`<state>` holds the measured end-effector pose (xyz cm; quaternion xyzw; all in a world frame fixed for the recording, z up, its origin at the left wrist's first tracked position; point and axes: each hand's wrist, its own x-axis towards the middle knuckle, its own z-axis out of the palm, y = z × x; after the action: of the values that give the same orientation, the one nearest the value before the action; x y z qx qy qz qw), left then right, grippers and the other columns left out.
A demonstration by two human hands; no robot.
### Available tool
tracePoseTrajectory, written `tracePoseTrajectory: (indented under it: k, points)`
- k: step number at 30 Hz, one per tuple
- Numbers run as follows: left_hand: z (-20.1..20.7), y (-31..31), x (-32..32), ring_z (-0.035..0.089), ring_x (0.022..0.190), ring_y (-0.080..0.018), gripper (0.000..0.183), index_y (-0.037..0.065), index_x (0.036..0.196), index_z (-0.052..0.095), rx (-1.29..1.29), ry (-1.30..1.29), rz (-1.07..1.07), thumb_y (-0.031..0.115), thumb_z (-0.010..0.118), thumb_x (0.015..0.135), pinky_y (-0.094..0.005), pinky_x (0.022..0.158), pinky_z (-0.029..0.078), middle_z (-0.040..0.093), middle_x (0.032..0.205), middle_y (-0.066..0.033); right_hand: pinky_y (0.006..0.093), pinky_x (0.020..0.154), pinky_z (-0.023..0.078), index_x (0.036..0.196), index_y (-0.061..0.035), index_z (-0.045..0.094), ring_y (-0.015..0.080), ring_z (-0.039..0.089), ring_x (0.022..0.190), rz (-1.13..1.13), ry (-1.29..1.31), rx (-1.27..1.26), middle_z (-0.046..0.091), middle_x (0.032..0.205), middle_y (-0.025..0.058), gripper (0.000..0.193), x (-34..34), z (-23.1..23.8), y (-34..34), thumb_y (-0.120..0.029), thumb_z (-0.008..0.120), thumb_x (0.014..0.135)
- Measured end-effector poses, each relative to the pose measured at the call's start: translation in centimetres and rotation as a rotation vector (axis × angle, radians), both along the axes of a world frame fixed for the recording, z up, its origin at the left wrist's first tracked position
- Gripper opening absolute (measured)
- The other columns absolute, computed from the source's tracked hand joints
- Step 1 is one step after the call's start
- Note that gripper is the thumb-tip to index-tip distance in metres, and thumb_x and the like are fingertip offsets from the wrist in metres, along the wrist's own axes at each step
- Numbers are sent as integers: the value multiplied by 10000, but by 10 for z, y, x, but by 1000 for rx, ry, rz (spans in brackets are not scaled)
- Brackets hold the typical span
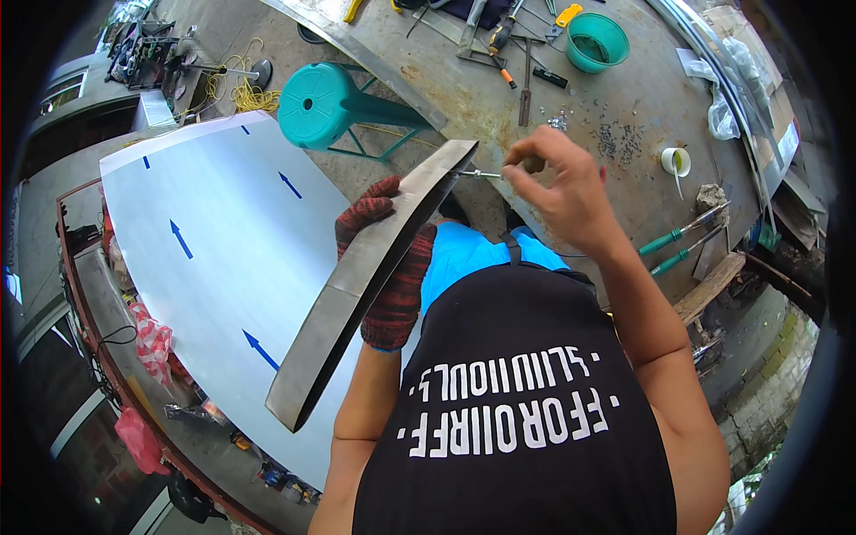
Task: Soldering and assembling metal or plastic strips and components for 3D sign letters.
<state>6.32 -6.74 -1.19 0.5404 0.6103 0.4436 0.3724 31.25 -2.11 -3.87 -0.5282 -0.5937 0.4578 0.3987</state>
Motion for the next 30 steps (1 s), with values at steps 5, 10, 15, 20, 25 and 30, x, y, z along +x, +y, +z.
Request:
tracePoseTrajectory:
  k: [5, 10, 15, 20, 25, 30]
  points:
    - [-4, -2, 6, 603, 1278, -300, 575, 35, 1202, 540, 102, -134, -54, -66, 865, 739, -418, 1118, 486, 617, 1349, -217, 343, 773, 439, 929, -22, 685, 235, 551, 865, 73, -150, 184, 534, 866, 82, 124, -20, 10, 1, -73, 765, 848]
    - [11, -3, 16, 601, 1277, -300, 558, 46, 1187, 511, 126, -138, -33, -1, 881, 772, -412, 1105, 491, 612, 1350, -217, 374, 820, 432, 929, -18, 693, 269, 528, 902, 67, -212, 298, 514, 891, 90, 147, -26, 20, 2, -73, 786, 828]
    - [13, -5, 21, 602, 1271, -300, 610, 61, 1199, 477, 219, -286, -106, 77, 914, 773, -401, 1095, 485, 612, 1350, -206, 395, 868, 438, 932, -67, 719, 279, 545, 959, 42, -194, 269, 567, 935, 79, 129, -27, 25, 2, -84, 792, 827]
    - [15, -1, 17, 608, 1264, -290, 614, 50, 1192, 475, 231, -53, -136, 105, 921, 773, -394, 1075, 503, 608, 1350, -216, 393, 863, 445, 935, -58, 731, 277, 538, 955, 41, -166, 246, 563, 927, 81, 123, -22, 27, 2, -91, 792, 833]
    - [5, 8, 27, 645, 1203, -275, 585, 39, 1180, 502, 255, -53, -133, 71, 912, 764, -356, 1044, 519, 651, 1298, -194, 381, 839, 435, 943, -45, 742, 272, 528, 915, 1, -188, 213, 553, 903, 80, 130, -9, 26, 2, -106, 794, 841]
    - [-2, 20, 45, 654, 1174, -236, 556, 45, 1163, 516, 265, -20, -151, 28, 895, 756, -342, 1035, 517, 665, 1278, -162, 377, 819, 436, 936, -40, 745, 262, 527, 901, -53, -195, 229, 551, 894, 83, 133, 4, 22, 0, -117, 802, 843]
